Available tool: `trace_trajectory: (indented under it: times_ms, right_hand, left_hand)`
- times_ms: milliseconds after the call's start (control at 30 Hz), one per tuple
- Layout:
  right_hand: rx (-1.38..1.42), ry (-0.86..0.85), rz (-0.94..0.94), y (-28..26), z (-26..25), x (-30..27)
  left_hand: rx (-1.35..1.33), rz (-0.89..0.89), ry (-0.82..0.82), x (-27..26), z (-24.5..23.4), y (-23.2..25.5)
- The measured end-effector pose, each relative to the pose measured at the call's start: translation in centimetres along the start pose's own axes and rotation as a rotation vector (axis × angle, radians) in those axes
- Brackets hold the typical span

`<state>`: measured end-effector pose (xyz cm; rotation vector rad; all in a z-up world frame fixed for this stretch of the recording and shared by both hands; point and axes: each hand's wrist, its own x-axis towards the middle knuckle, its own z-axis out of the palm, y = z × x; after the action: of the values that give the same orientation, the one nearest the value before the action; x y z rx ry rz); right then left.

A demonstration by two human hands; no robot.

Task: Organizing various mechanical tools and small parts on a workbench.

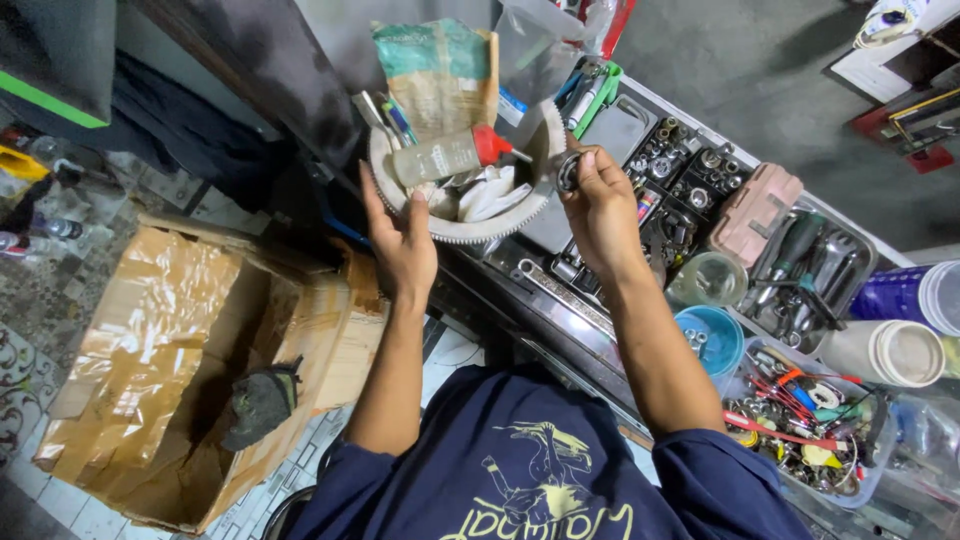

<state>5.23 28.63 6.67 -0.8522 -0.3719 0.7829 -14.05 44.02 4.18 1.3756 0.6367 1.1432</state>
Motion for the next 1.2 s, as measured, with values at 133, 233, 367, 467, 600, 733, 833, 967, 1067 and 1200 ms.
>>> trace_trajectory:
  times_ms: [133,233,367,467,600,733,833,967,1067,1200]
  right_hand:
    - [-0.045,0.050,-0.016,-1.6,1.5,-0.3]
    - [-0.028,0.051,-0.029,-2.6,1.6,-1.0]
    - [-0.004,0.025,-0.108,-5.1,0.9,-2.1]
    - [-0.022,0.083,-0.134,-7.3,0.6,-3.2]
    - [-0.020,0.096,-0.205,-8.0,-3.3,-4.6]
    - [-0.051,0.238,-0.206,-8.9,-6.1,-6.2]
    - [-0.070,0.272,-0.209,-9.0,-8.4,-7.2]
    - [-0.044,0.323,-0.240,-7.0,-14.0,-7.7]
    - [-0.063,0.329,-0.247,-6.3,-15.6,-7.8]
    - [-0.102,0.406,-0.169,-5.7,-15.5,-7.9]
  left_hand:
    - [-0.072,0.021,-0.043,0.4,0.3,0.5]
    - [-0.093,0.069,-0.068,0.5,0.8,1.8]
    - [-0.109,0.097,-0.110,0.5,2.4,2.6]
    - [-0.161,0.073,-0.141,0.0,4.3,2.1]
    - [-0.175,0.050,-0.213,-1.0,7.7,1.0]
    - [-0.183,0.003,-0.290,-2.1,10.7,-0.8]
    - [-0.171,-0.041,-0.329,-3.0,12.5,-2.1]
    - [-0.159,-0.052,-0.379,-4.2,14.4,-4.8]
    - [-0.165,-0.057,-0.384,-5.0,15.3,-7.5]
    - [-0.166,-0.126,-0.360,-5.8,15.6,-10.2]
